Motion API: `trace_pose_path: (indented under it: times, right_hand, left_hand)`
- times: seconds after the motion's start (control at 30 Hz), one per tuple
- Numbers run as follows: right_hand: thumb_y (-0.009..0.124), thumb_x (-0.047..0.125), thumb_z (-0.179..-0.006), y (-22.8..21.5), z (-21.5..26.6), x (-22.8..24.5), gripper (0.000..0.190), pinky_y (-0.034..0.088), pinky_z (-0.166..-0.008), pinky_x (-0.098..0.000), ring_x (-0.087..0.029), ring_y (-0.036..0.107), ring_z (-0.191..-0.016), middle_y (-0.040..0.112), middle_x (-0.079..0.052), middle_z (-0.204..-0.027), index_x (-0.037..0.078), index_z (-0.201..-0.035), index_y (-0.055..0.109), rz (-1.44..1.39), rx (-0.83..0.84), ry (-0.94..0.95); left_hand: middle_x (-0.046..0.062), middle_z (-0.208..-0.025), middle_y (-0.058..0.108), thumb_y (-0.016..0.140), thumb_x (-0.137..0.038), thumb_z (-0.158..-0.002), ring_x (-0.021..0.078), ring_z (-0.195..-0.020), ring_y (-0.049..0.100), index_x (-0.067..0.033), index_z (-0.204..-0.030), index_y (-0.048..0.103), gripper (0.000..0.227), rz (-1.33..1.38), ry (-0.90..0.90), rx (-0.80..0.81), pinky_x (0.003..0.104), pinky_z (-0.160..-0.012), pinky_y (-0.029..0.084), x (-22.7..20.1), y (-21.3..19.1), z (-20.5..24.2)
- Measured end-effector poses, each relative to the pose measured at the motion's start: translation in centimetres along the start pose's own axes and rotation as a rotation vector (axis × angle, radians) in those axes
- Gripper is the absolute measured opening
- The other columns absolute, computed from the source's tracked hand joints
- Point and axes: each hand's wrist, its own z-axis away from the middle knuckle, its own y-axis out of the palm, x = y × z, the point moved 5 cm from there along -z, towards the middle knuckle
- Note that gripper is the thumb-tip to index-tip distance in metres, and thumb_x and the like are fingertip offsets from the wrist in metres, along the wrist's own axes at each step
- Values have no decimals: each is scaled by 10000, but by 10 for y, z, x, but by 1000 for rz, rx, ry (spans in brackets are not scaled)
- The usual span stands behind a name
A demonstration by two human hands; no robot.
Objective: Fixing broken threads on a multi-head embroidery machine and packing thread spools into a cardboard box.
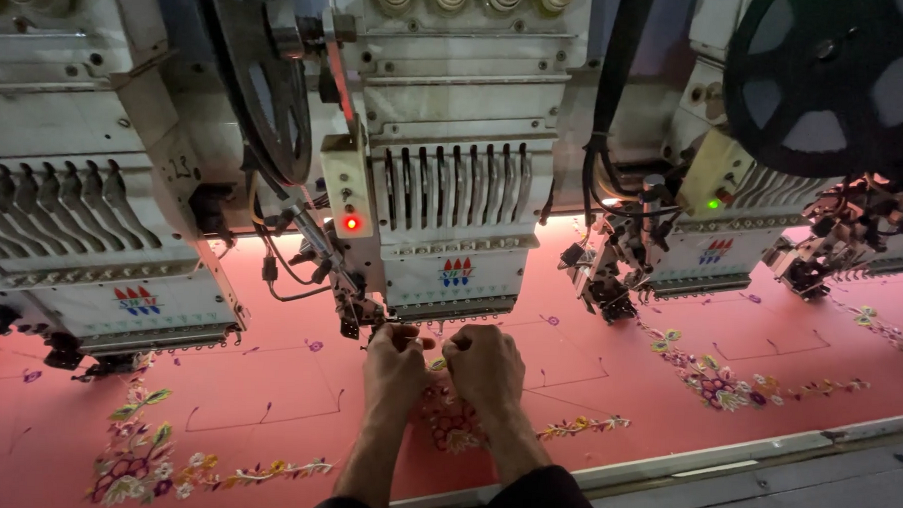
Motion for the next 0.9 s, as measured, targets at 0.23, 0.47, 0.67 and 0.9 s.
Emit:
trace_pose_path:
  times: [0.23, 0.47, 0.67, 0.9]
  right_hand:
    - [614, 218, -880, -7, 6, 11, 290, 435, -587, -407, -197, 585, -617, 618, -36, -599, 155, -597, 615, 100, 25, 13]
    - [697, 264, -861, -6, 4, 8, 157, 556, -694, -421, -225, 710, -775, 773, -17, -788, 175, -772, 791, 61, -10, -3]
    - [669, 214, -843, -6, 8, 8, 194, 501, -624, -398, -191, 631, -665, 694, -13, -662, 149, -661, 693, 54, -7, -11]
    - [671, 263, -860, -4, 3, 5, 163, 548, -688, -418, -217, 701, -793, 771, -13, -797, 173, -765, 768, 71, -7, 8]
  left_hand:
    - [31, -1137, 793, 506, -106, -951, 210, -969, 685, -104, -1095, 656, 209, 113, -59, 40, 377, -774, 522, -25, -4, 11]
    - [38, -1239, 759, 466, -107, -977, 199, -989, 673, -89, -1194, 644, 281, 119, -86, 75, 357, -763, 534, -29, -5, 17]
    - [54, -1223, 768, 454, -77, -985, 163, -708, 593, -80, -1213, 633, 290, 145, -109, 88, 308, -579, 470, -26, -4, 19]
    - [54, -1131, 795, 444, -90, -987, 162, -616, 549, -96, -1260, 604, 317, 106, -130, 92, 319, -553, 462, -29, -5, 20]
